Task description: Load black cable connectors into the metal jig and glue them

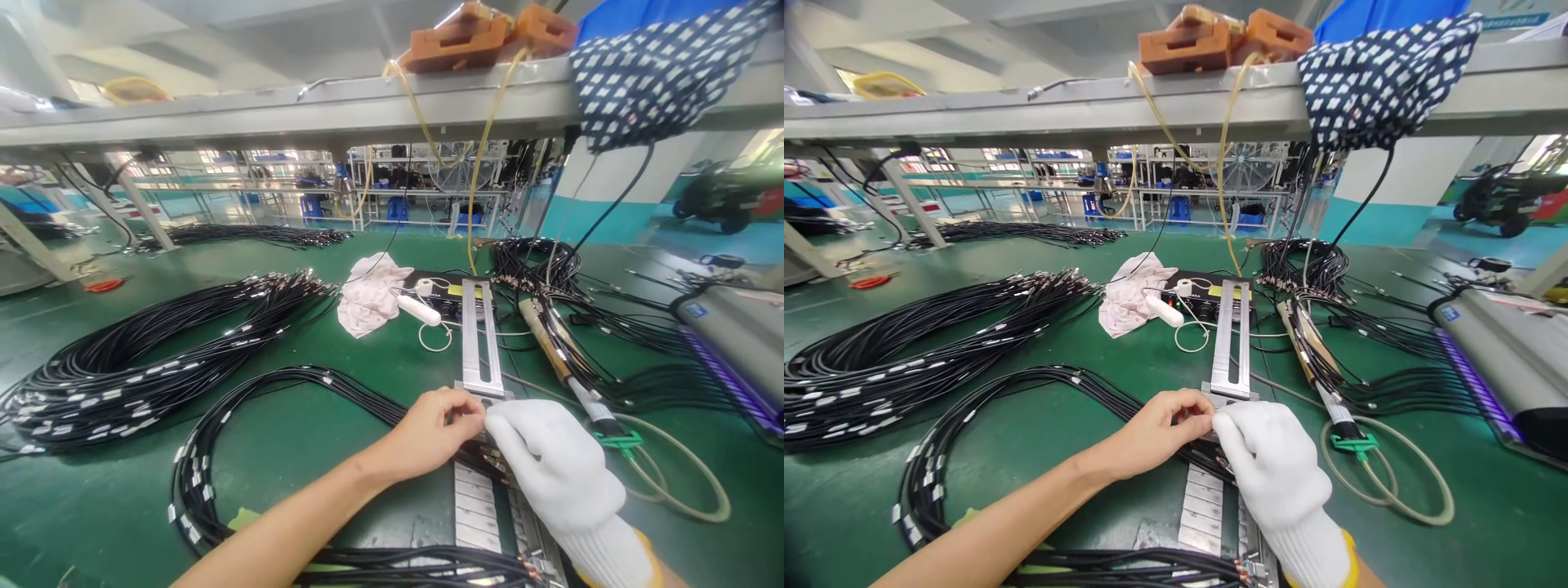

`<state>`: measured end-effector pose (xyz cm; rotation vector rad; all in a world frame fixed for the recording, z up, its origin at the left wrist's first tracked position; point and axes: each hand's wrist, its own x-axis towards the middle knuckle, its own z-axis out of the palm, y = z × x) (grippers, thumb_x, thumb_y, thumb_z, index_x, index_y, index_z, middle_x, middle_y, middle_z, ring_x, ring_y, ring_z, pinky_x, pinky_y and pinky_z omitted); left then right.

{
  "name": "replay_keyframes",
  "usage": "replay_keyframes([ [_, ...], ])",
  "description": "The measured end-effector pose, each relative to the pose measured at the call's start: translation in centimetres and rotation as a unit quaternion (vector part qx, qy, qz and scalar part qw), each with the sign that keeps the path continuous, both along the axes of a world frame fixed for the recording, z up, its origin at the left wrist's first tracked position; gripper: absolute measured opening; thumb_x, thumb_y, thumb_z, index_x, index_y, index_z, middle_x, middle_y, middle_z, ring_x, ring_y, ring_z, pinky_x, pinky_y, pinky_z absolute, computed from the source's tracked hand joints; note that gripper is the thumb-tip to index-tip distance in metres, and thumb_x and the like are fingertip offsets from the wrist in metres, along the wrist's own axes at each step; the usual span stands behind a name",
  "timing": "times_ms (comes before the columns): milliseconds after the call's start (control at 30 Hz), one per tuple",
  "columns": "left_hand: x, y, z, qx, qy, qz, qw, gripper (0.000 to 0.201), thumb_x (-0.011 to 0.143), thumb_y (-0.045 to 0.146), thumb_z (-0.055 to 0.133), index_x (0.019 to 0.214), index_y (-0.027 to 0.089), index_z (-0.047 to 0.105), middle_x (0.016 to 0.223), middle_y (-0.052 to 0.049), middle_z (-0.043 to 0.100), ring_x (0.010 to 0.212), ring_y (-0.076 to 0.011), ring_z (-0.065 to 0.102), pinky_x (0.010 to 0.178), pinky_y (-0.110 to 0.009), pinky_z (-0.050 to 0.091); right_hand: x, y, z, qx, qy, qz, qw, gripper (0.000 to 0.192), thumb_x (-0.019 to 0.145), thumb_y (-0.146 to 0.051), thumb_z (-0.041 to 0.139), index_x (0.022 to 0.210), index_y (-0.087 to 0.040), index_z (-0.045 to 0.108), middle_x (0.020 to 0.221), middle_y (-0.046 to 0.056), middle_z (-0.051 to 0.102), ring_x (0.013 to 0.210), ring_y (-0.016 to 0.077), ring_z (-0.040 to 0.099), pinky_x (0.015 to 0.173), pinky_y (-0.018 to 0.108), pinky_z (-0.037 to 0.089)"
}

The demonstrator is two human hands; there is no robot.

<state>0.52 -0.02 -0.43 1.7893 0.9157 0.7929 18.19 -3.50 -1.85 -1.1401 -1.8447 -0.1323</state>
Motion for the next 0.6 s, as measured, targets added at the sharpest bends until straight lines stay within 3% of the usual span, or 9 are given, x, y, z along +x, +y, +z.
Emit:
replay_keyframes([
  [67,-0.1,0.3,0.1,-0.005,0.002,0.004,1.0,0.017,0.091,0.023,0.055,0.083,0.016,0.068,0.085,-0.003,0.07,0.082,-0.0172,0.062,0.076,-0.026,0.046,0.1,0.3,0.0,-0.149,0.07,-0.031,0.986,0.034,0.092,-0.04,0.051,0.072,-0.024,0.074,0.077,0.001,0.077,0.07,0.0196,0.071,0.065,0.028,0.051],
  [133,-0.3,0.5,0.4,0.006,0.008,0.023,1.0,0.018,0.092,0.021,0.051,0.089,0.017,0.068,0.092,-0.004,0.072,0.089,-0.0185,0.063,0.082,-0.028,0.046,0.2,0.7,-0.1,-0.284,0.144,-0.065,0.946,0.036,0.087,-0.049,0.051,0.074,-0.025,0.075,0.078,0.0,0.077,0.075,0.0224,0.072,0.066,0.03,0.052],
  [200,-0.6,0.5,0.5,0.027,0.021,0.045,0.998,0.017,0.092,0.021,0.052,0.093,0.018,0.068,0.098,-0.004,0.073,0.096,-0.02,0.062,0.088,-0.03,0.044,0.4,1.1,-0.3,-0.349,0.19,-0.085,0.914,0.04,0.082,-0.055,0.052,0.075,-0.024,0.076,0.08,0.002,0.077,0.081,0.0257,0.071,0.07,0.032,0.053],
  [333,-1.3,0.9,-0.2,0.057,0.05,0.056,0.996,0.009,0.086,0.02,0.061,0.093,0.019,0.067,0.096,-0.003,0.07,0.096,-0.0207,0.062,0.089,-0.031,0.042,0.5,1.3,-0.4,-0.357,0.205,-0.093,0.907,0.043,0.081,-0.057,0.051,0.076,-0.021,0.075,0.082,0.004,0.077,0.083,0.0271,0.068,0.069,0.033,0.051],
  [500,-1.7,1.6,-1.1,0.078,0.073,0.051,0.993,0.006,0.089,0.018,0.057,0.088,0.02,0.062,0.085,0.001,0.067,0.081,-0.0163,0.061,0.075,-0.026,0.043,0.9,1.5,-0.6,-0.371,0.172,-0.125,0.904,0.04,0.082,-0.056,0.053,0.075,-0.023,0.075,0.08,0.002,0.076,0.084,0.0268,0.068,0.074,0.034,0.049],
  [600,-1.5,1.7,-1.0,0.105,0.094,0.058,0.988,0.01,0.091,0.019,0.055,0.082,0.02,0.061,0.085,0.0,0.065,0.083,-0.0178,0.058,0.078,-0.028,0.042,1.6,2.0,-1.4,-0.354,0.185,-0.113,0.91,0.041,0.085,-0.057,0.053,0.081,-0.023,0.076,0.085,0.003,0.077,0.086,0.0261,0.068,0.077,0.034,0.05],
])
